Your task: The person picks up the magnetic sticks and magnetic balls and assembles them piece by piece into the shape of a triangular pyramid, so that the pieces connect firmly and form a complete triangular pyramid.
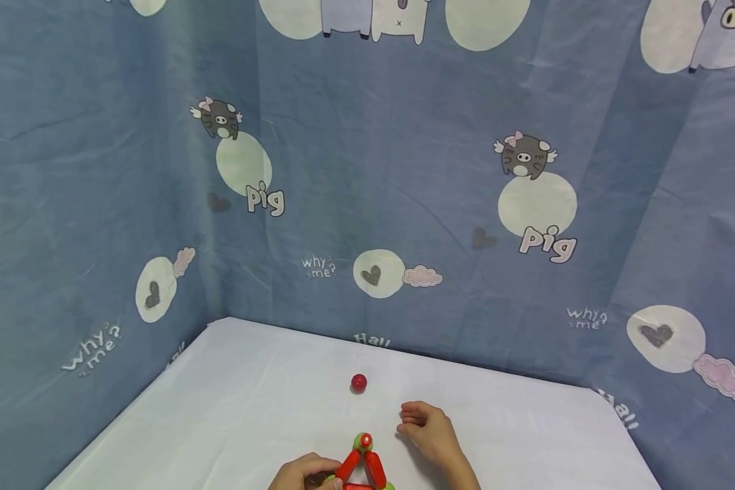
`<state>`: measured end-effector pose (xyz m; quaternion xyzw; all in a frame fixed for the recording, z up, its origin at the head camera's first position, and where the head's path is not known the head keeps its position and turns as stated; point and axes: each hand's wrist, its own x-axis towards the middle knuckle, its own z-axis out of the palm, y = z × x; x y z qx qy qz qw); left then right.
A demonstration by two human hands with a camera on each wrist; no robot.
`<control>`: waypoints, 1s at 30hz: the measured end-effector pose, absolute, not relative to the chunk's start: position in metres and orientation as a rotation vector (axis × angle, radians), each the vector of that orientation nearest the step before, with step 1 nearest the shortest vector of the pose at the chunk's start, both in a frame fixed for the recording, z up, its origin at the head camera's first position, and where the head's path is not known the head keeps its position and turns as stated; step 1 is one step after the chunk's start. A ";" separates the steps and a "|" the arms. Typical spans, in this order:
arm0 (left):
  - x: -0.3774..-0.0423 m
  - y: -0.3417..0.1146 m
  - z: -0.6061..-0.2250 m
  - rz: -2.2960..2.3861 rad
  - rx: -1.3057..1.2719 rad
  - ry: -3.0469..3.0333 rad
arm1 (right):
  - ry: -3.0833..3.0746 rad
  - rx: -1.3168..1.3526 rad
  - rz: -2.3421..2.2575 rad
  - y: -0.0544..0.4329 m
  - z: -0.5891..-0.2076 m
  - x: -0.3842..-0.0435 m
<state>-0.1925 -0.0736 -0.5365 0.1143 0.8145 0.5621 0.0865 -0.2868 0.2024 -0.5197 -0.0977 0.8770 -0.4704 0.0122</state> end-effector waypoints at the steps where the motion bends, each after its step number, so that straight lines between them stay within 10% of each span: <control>1: -0.193 -0.074 -0.537 1.674 0.343 2.426 | 2.730 -0.303 -1.466 0.201 -0.519 -0.288; 30: -0.195 -0.077 -0.539 1.668 0.343 2.418 | 2.705 -0.335 -1.434 0.166 -0.513 -0.317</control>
